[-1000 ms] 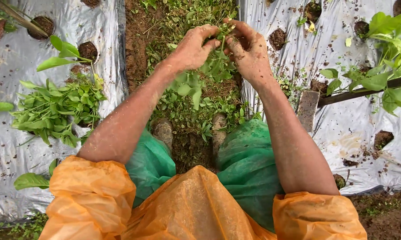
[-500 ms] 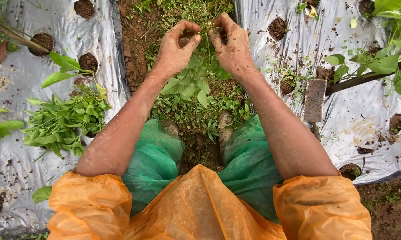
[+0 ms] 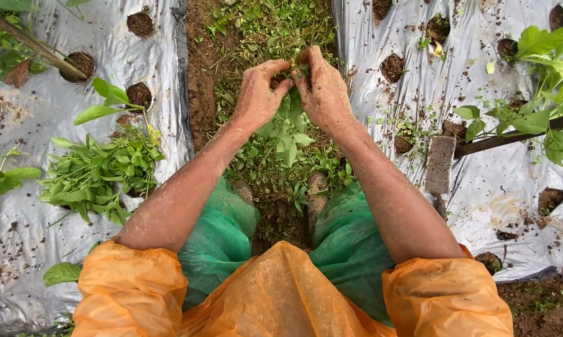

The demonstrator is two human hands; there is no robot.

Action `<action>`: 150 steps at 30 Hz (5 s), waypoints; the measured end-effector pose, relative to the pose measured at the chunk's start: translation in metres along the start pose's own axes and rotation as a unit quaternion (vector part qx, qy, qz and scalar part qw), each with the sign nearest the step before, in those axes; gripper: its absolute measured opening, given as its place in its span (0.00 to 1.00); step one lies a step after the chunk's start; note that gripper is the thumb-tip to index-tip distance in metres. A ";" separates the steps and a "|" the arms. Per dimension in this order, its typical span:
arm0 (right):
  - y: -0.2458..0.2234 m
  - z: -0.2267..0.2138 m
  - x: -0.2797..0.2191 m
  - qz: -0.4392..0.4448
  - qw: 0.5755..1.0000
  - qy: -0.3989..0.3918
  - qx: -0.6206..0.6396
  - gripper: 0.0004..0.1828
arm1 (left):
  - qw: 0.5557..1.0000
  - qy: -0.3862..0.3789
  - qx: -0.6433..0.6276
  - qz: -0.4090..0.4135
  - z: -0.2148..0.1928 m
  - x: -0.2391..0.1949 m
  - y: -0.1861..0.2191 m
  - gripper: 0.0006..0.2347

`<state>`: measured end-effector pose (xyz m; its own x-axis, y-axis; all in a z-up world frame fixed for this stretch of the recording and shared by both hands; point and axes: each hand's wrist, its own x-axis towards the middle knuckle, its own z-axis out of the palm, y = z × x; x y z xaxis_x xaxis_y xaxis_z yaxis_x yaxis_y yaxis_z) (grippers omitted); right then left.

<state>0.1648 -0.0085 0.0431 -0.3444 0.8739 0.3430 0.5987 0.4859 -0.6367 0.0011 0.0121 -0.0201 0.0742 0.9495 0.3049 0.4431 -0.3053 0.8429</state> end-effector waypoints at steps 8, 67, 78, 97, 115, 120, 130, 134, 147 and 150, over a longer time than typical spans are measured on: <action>0.008 -0.008 0.000 0.014 0.993 -0.037 -0.114 0.04 | 0.998 -0.050 0.030 -0.031 -0.008 0.001 0.024 0.10; 0.014 0.005 -0.009 -0.032 0.997 0.047 -0.060 0.08 | 0.993 -0.044 -0.064 -0.085 -0.026 -0.011 0.059 0.07; 0.016 0.004 -0.002 -0.027 0.997 -0.019 -0.072 0.13 | 0.997 0.019 0.065 0.044 -0.019 -0.005 0.030 0.04; 0.036 0.002 -0.011 0.100 0.986 -0.100 0.086 0.08 | 0.985 -0.093 0.122 0.084 -0.039 -0.004 0.038 0.04; 0.082 0.018 -0.007 0.129 0.967 -0.131 0.175 0.09 | 0.974 -0.175 0.117 0.078 -0.049 -0.009 0.033 0.04; 0.064 0.012 -0.005 0.179 0.937 -0.054 0.296 0.05 | 0.984 -0.129 0.089 0.085 -0.045 -0.004 0.029 0.04; 0.103 0.008 -0.012 0.161 0.987 -0.023 -0.017 0.22 | 0.997 -0.019 0.041 0.068 -0.054 -0.001 0.004 0.04; 0.060 0.001 -0.014 0.168 0.986 -0.009 0.014 0.24 | 0.996 0.042 -0.021 0.070 -0.060 0.007 -0.001 0.06; 0.021 -0.012 -0.015 0.014 0.987 0.161 -0.015 0.15 | 0.973 0.106 -0.184 0.088 -0.050 0.005 0.014 0.06; 0.032 -0.008 -0.013 0.008 0.994 0.110 -0.011 0.14 | 0.970 0.091 -0.209 0.081 -0.049 0.007 0.019 0.05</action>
<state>0.1938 -0.0043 0.0240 -0.1696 0.8626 0.4766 0.6191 0.4695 -0.6295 -0.0338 0.0099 0.0195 -0.0641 0.8697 0.4894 0.0346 -0.4882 0.8720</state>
